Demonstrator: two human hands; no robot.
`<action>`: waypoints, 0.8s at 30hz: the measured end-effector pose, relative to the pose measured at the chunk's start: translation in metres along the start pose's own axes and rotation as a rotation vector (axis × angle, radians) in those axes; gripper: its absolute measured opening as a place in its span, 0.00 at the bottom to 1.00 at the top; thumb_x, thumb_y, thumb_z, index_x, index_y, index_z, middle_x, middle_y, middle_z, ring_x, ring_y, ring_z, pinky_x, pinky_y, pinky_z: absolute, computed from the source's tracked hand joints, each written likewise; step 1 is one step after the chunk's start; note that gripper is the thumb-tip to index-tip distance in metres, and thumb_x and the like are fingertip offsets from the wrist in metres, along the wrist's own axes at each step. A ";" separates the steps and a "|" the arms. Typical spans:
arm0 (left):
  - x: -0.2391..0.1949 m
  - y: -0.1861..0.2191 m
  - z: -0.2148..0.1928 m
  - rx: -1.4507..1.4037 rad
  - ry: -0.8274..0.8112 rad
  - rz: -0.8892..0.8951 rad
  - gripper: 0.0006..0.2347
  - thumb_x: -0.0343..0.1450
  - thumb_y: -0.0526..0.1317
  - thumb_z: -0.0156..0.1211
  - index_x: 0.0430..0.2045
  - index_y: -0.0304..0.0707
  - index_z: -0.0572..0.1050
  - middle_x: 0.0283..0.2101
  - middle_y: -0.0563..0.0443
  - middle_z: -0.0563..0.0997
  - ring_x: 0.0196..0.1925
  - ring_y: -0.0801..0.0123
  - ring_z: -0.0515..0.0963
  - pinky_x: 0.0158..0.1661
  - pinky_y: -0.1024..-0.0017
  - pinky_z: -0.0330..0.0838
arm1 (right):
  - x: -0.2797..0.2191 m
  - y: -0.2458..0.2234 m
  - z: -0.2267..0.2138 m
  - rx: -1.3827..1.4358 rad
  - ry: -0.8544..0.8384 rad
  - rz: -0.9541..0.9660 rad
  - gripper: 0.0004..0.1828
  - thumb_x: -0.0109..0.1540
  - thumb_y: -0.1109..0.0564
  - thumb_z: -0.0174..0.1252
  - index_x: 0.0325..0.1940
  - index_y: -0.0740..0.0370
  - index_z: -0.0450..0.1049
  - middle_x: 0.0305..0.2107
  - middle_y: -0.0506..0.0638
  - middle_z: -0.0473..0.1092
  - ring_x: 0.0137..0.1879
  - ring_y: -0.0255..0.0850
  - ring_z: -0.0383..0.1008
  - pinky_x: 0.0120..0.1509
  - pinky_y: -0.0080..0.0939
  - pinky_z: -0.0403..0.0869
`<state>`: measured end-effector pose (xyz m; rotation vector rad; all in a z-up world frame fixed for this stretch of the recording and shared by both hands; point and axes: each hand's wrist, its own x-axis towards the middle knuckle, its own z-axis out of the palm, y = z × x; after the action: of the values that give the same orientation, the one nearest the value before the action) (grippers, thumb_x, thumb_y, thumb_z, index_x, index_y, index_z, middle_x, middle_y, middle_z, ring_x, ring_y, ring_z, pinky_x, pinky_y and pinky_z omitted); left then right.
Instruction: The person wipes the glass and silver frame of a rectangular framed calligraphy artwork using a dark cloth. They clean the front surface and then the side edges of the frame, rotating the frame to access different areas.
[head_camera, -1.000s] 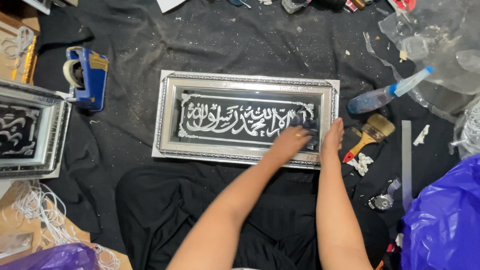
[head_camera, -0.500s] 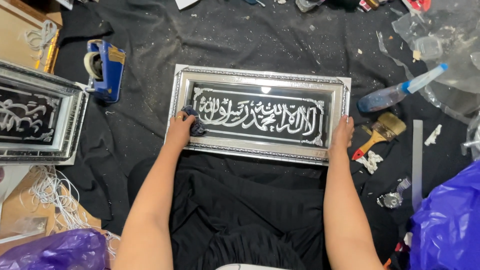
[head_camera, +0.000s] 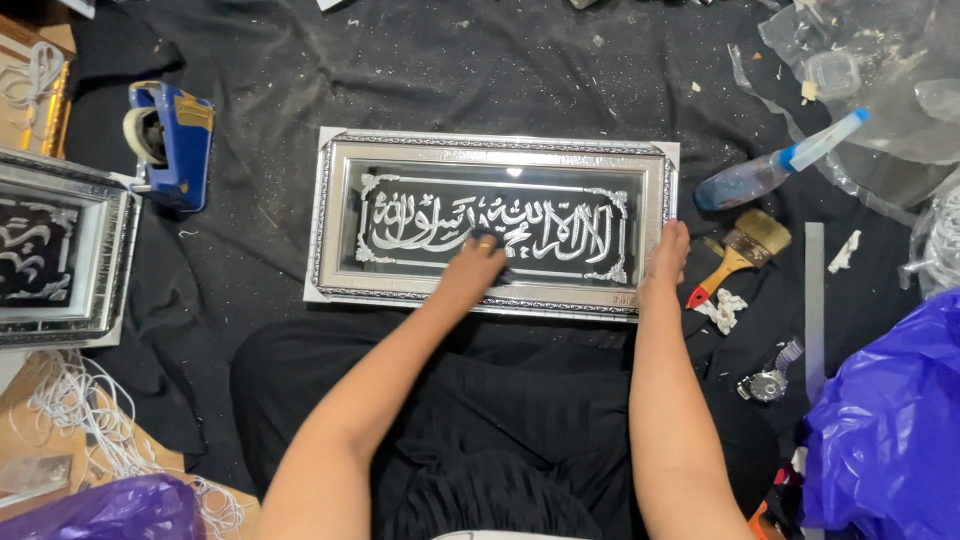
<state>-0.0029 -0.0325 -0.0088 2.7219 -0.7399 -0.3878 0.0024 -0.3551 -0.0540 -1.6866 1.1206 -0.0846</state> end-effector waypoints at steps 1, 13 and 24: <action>0.008 0.016 0.005 -0.004 -0.001 0.003 0.11 0.68 0.27 0.60 0.43 0.39 0.75 0.52 0.37 0.72 0.51 0.41 0.77 0.41 0.52 0.83 | -0.002 -0.002 -0.001 -0.002 0.005 0.001 0.36 0.71 0.25 0.38 0.78 0.42 0.57 0.74 0.49 0.54 0.80 0.53 0.50 0.79 0.53 0.39; 0.116 0.151 0.105 0.068 0.549 0.454 0.05 0.71 0.28 0.60 0.31 0.40 0.74 0.39 0.46 0.74 0.34 0.56 0.77 0.38 0.72 0.75 | 0.012 0.007 0.003 0.009 -0.015 0.018 0.38 0.71 0.26 0.37 0.79 0.44 0.56 0.76 0.51 0.52 0.80 0.53 0.48 0.80 0.53 0.38; 0.238 0.120 0.087 0.089 0.731 0.161 0.04 0.70 0.33 0.60 0.32 0.42 0.71 0.37 0.48 0.72 0.38 0.59 0.76 0.29 0.70 0.74 | -0.013 -0.019 0.006 -0.116 0.050 0.030 0.33 0.72 0.32 0.40 0.78 0.46 0.58 0.73 0.55 0.55 0.77 0.57 0.51 0.78 0.54 0.40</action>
<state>0.1127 -0.2755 -0.0904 2.5566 -0.7473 0.6579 0.0107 -0.3419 -0.0360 -1.7779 1.2074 -0.0442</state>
